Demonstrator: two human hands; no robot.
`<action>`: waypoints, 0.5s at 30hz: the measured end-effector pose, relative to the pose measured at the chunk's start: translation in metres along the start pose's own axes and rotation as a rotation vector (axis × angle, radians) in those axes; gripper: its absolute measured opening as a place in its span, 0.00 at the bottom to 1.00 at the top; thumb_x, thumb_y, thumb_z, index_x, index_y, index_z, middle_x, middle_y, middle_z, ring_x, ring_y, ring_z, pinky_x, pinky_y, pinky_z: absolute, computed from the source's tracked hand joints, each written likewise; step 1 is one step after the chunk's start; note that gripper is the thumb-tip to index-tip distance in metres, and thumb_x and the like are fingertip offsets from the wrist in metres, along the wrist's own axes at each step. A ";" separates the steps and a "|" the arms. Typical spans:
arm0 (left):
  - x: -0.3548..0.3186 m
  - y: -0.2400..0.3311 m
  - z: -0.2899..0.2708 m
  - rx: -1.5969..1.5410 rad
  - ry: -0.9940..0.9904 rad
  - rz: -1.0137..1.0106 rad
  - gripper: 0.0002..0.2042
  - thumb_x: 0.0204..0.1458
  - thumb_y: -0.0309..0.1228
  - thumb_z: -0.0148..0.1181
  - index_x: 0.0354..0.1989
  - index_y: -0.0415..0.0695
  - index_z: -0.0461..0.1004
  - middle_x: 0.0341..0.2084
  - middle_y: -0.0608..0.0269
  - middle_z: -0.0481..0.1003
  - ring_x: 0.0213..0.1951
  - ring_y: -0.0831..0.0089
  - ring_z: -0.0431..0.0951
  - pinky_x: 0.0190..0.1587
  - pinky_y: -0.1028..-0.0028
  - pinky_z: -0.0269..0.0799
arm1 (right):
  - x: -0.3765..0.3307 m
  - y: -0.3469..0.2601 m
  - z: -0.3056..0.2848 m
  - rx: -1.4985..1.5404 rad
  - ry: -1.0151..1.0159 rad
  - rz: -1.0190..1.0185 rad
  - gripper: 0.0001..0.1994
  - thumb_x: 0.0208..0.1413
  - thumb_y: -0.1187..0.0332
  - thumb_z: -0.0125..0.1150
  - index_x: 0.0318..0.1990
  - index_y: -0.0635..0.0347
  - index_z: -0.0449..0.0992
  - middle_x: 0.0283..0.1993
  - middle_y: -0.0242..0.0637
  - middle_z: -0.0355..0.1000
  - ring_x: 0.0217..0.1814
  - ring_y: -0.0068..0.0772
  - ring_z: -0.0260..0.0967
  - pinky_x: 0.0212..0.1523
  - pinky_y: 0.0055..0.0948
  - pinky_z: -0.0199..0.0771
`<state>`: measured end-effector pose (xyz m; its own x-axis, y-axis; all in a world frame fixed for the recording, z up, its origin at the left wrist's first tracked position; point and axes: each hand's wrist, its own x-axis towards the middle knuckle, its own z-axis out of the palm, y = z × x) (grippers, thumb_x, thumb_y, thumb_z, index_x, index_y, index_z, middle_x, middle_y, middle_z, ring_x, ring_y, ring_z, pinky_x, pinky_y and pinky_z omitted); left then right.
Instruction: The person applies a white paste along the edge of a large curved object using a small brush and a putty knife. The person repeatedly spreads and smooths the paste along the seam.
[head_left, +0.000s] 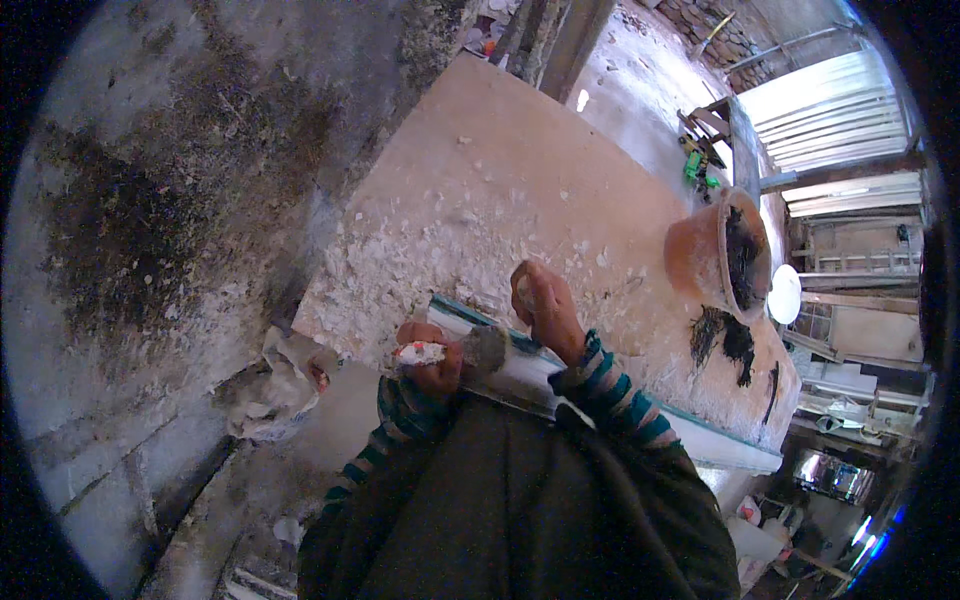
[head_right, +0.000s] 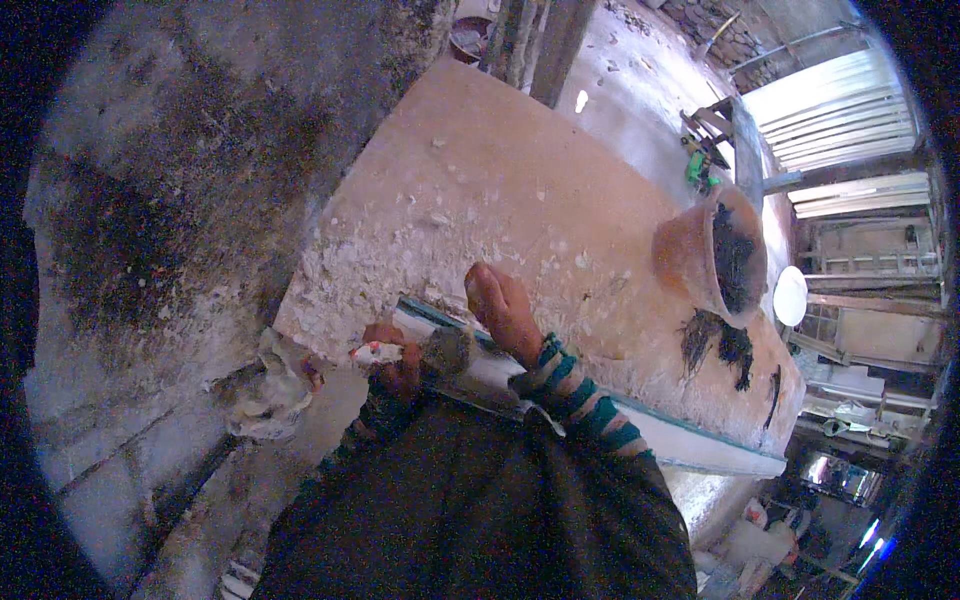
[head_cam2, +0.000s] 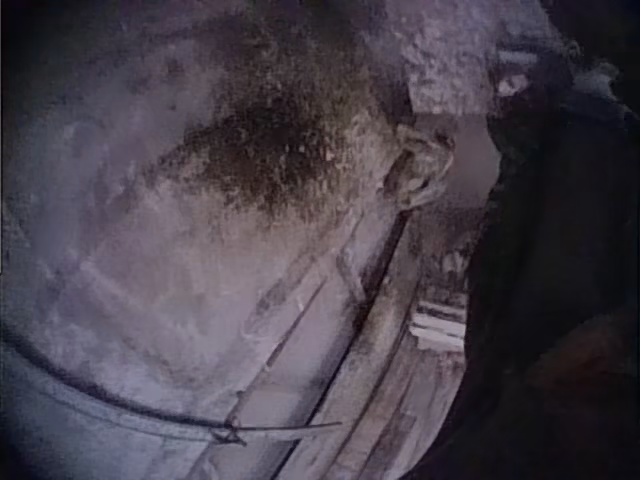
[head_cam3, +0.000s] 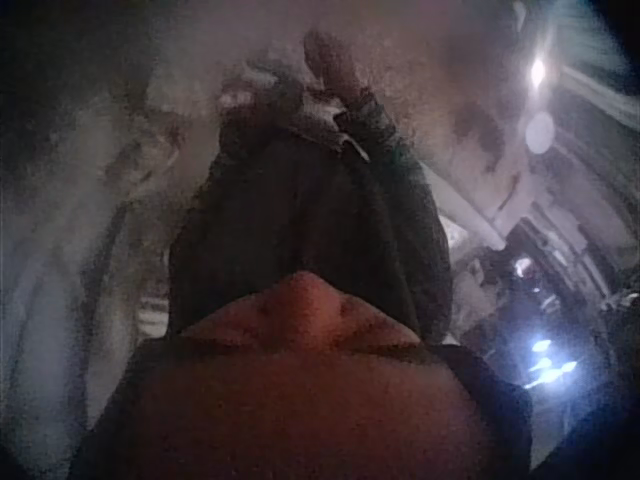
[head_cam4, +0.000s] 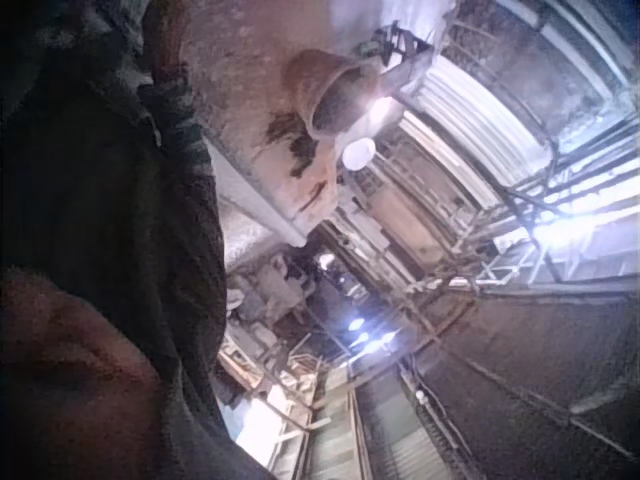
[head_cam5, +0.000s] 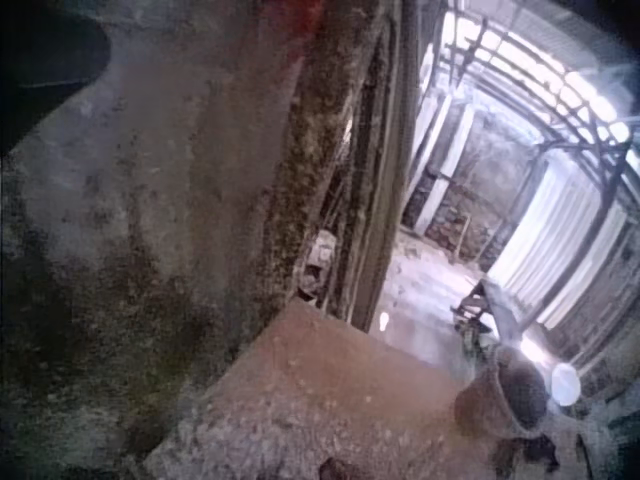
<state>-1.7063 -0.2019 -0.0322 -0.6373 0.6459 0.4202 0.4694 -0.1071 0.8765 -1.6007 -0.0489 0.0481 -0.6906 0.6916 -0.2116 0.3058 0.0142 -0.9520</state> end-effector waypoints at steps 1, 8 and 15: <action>0.001 -0.006 0.004 0.009 0.006 0.016 0.09 0.45 0.33 0.55 0.24 0.44 0.62 0.22 0.59 0.63 0.28 0.61 0.63 0.31 0.63 0.58 | 0.003 -0.008 -0.001 -0.009 -0.019 0.040 0.25 0.61 0.47 0.33 0.27 0.60 0.65 0.16 0.28 0.59 0.15 0.17 0.53 0.16 0.20 0.51; -0.011 -0.016 0.002 0.072 -0.092 -0.012 0.08 0.45 0.31 0.55 0.24 0.44 0.62 0.23 0.58 0.63 0.29 0.59 0.63 0.33 0.62 0.57 | -0.003 0.007 0.007 -0.155 -0.053 -0.043 0.22 0.61 0.51 0.35 0.26 0.61 0.65 0.16 0.34 0.58 0.18 0.29 0.56 0.21 0.30 0.56; -0.014 -0.022 0.001 0.059 -0.155 -0.015 0.08 0.45 0.31 0.55 0.27 0.43 0.62 0.24 0.57 0.64 0.31 0.57 0.63 0.38 0.59 0.58 | 0.007 0.001 0.003 -0.114 -0.113 0.008 0.22 0.61 0.52 0.36 0.26 0.61 0.65 0.16 0.34 0.58 0.18 0.29 0.55 0.22 0.30 0.57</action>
<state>-1.7071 -0.2082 -0.0573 -0.5449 0.7565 0.3616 0.4982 -0.0548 0.8653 -1.6077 -0.0462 0.0449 -0.7553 0.6064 -0.2487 0.3798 0.0956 -0.9201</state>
